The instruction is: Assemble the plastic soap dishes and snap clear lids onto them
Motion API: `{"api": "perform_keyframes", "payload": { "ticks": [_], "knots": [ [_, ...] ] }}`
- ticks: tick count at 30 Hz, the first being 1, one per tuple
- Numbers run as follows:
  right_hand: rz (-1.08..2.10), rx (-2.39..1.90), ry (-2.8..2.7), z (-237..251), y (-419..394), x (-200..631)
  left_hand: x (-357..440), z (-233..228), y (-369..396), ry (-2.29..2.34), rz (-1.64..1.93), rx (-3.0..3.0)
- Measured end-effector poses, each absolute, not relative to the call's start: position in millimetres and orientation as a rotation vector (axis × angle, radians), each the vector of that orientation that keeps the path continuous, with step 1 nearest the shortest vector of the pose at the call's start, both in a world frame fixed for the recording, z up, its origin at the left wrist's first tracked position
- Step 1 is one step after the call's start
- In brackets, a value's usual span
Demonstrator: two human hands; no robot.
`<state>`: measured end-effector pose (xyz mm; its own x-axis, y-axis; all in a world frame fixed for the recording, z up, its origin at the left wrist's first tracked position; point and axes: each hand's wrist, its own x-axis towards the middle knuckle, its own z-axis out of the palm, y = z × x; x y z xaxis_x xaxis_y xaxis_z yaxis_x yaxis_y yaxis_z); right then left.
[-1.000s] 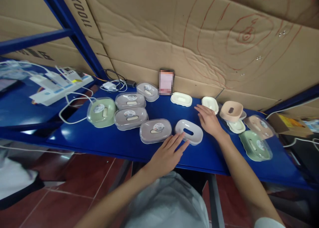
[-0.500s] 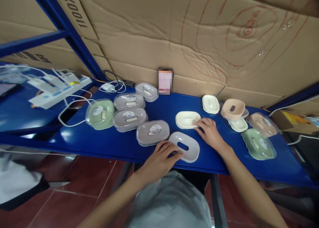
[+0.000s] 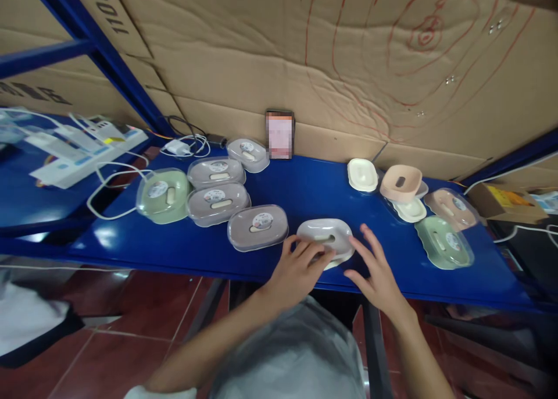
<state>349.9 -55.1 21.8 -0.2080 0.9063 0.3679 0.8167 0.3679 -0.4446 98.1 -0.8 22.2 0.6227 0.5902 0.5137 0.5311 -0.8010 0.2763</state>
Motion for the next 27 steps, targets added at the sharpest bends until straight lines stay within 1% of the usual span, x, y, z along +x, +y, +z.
{"api": "perform_keyframes", "payload": {
  "ticks": [2, 7, 15, 18, 23, 27],
  "knots": [
    [0.256, -1.461, -2.159, 23.8, -49.0, 353.0, 100.2, 18.8, -4.7, 0.94, 0.895, 2.75],
    [0.339, -1.443, -2.155, 23.8, -37.0, 359.6, 90.9, 13.6, -9.0, 1.012, 0.855, 2.721],
    [0.188, -1.407, -2.332, 20.7, -31.1, 362.3, 75.8, 8.8, -2.4, 0.904, 0.847, 2.738],
    [0.183, -1.451, -2.314, 24.7, -9.7, 376.8, 74.5, 9.8, -1.5, 0.895, 0.825, 2.706],
    [-0.183, -1.86, -2.104, 27.3, 57.9, 400.2, 73.9, 8.4, -2.2, 0.904, 0.835, 2.699],
    [-0.292, -1.89, -2.046, 21.0, 83.9, 397.0, 73.6, 6.0, -3.5, 0.891, 0.875, 2.706]
  ]
}}
